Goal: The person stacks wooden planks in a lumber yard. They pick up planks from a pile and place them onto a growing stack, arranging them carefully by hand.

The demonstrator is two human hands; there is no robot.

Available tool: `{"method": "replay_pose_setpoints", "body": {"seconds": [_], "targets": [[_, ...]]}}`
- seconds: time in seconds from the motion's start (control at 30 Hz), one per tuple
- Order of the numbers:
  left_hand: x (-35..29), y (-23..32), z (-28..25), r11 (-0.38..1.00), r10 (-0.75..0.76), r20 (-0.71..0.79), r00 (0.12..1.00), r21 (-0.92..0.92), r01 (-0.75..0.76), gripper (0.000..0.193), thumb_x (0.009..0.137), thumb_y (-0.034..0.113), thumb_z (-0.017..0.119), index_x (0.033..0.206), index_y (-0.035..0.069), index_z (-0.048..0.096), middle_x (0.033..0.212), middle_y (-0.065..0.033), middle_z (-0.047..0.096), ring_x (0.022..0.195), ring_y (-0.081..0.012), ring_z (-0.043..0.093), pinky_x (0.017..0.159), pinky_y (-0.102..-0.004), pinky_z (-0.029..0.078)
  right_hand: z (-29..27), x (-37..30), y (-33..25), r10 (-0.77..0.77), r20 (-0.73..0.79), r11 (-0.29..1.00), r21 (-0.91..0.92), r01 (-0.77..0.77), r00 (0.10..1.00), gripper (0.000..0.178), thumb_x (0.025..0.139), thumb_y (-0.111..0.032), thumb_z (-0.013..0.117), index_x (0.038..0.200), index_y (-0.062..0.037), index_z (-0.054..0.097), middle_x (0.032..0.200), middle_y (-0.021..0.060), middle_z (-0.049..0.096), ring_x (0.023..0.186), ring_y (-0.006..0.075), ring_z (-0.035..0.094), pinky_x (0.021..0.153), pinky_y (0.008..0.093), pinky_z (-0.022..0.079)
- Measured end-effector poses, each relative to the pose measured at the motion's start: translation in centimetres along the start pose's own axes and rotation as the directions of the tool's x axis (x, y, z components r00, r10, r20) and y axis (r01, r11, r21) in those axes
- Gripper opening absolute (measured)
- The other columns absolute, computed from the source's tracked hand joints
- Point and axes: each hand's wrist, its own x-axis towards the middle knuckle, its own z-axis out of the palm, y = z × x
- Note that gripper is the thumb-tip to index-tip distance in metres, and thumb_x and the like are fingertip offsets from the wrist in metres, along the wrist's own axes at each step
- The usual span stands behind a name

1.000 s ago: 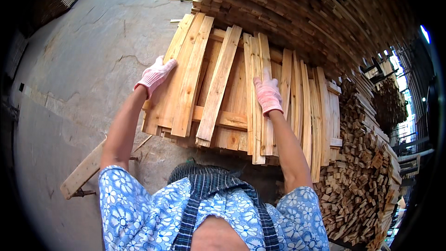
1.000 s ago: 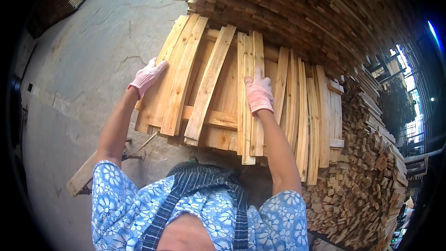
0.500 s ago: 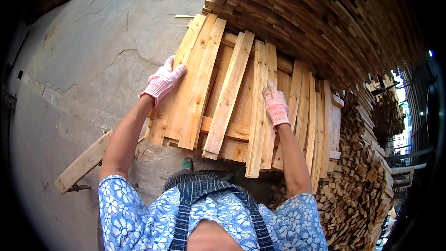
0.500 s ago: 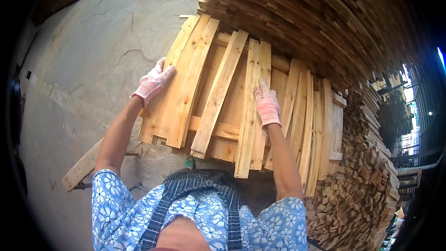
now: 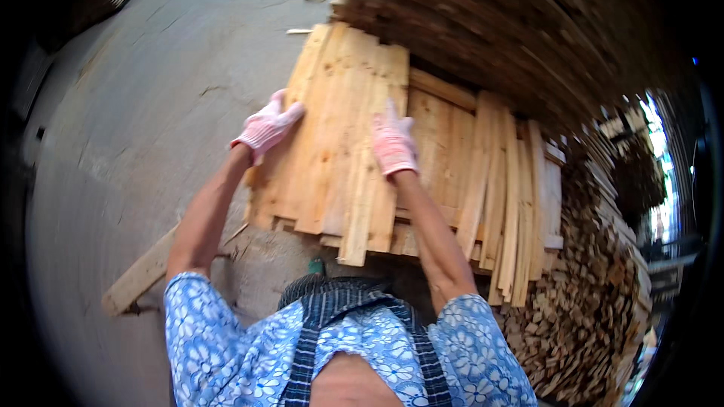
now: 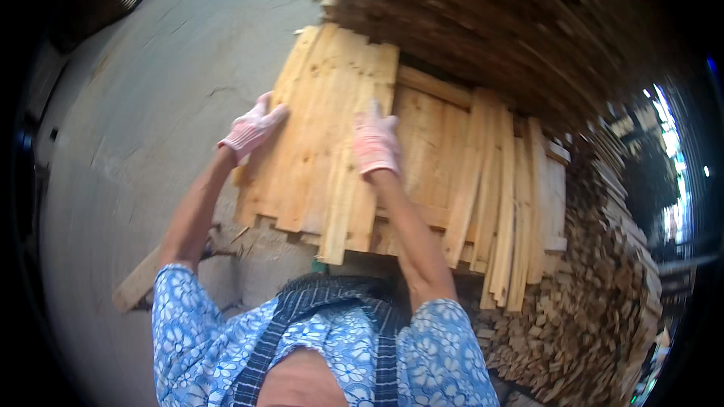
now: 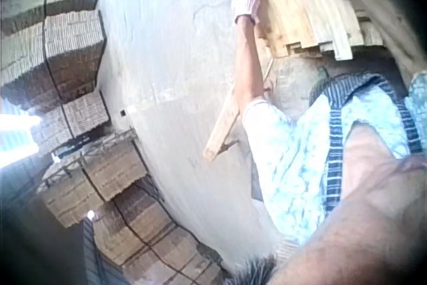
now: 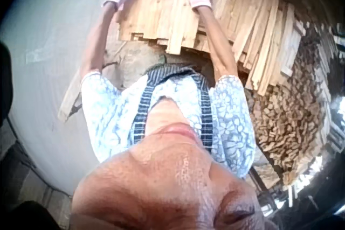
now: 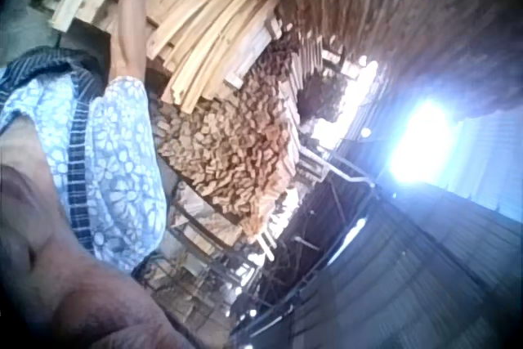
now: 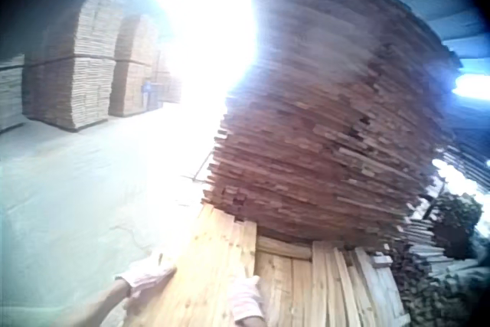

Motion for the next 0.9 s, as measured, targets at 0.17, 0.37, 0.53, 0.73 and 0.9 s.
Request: {"method": "replay_pose_setpoints", "body": {"seconds": [0.17,0.37,0.53,0.73,0.9], "targets": [[-0.1,-1.8,-1.0,0.996,-0.037,-0.065,0.997,0.084,0.043,0.085,0.097,0.067,0.05,0.16,0.012,0.031,0.135,-0.0282,0.063,0.127,-0.0436,0.061,0.106,-0.0468,0.045,-4.6,-1.0,6.6,0.009,0.5,-0.492,0.756,-0.432,0.866,0.08,0.097,-0.064,0.051,0.155,-0.0113,0.037,0.122,0.0246,0.062,0.108,0.0413,0.065,0.089,0.0491,0.052],[-1.3,4.3,-0.6,0.819,0.136,-0.214,0.967,0.574,0.012,0.082,0.096,0.056,0.059,0.161,0.015,0.031,0.145,-0.0278,0.053,0.134,-0.0446,0.051,0.11,-0.0485,0.043,4.9,-4.3,8.3,0.077,0.062,-0.535,0.845,-0.011,0.995,0.055,0.099,-0.052,0.051,0.142,-0.0173,0.049,0.128,0.0323,0.06,0.117,0.0521,0.058,0.099,0.054,0.05],[-5.1,15.5,6.4,0.799,0.572,0.125,0.811,0.138,-0.585,0.076,0.095,0.037,0.064,0.159,0.009,0.034,0.15,-0.0321,0.044,0.134,-0.047,0.049,0.111,-0.0517,0.044,18.7,-15.3,13.7,0.276,0.578,-0.097,0.812,-0.576,0.768,0.062,0.093,-0.048,0.063,0.143,-0.0126,0.05,0.119,0.0247,0.066,0.11,0.044,0.065,0.091,0.0557,0.054],[-8.2,30.5,21.2,0.902,0.372,0.317,0.872,0.098,-0.42,0.087,0.09,0.046,0.067,0.162,0.016,0.028,0.158,-0.0319,0.033,0.14,-0.0469,0.045,0.114,-0.052,0.043,30.8,-18.8,7.6,0.1,0.67,-0.47,0.684,-0.558,0.736,0.07,0.097,-0.048,0.057,0.152,-0.0068,0.043,0.137,0.029,0.061,0.128,0.0448,0.058,0.104,0.0496,0.047],[-6.1,32.2,28.7,0.972,0.221,0.223,0.95,-0.126,-0.196,0.1,0.083,0.046,0.072,0.163,0.014,0.023,0.155,-0.0341,0.039,0.138,-0.048,0.049,0.109,-0.0508,0.047,37.5,-22.1,8.3,0.082,0.548,-0.87,0.446,-0.208,0.833,0.075,0.098,-0.046,0.064,0.151,0.0029,0.045,0.151,0.0217,0.054,0.139,0.0322,0.052,0.113,0.0411,0.041]]}}
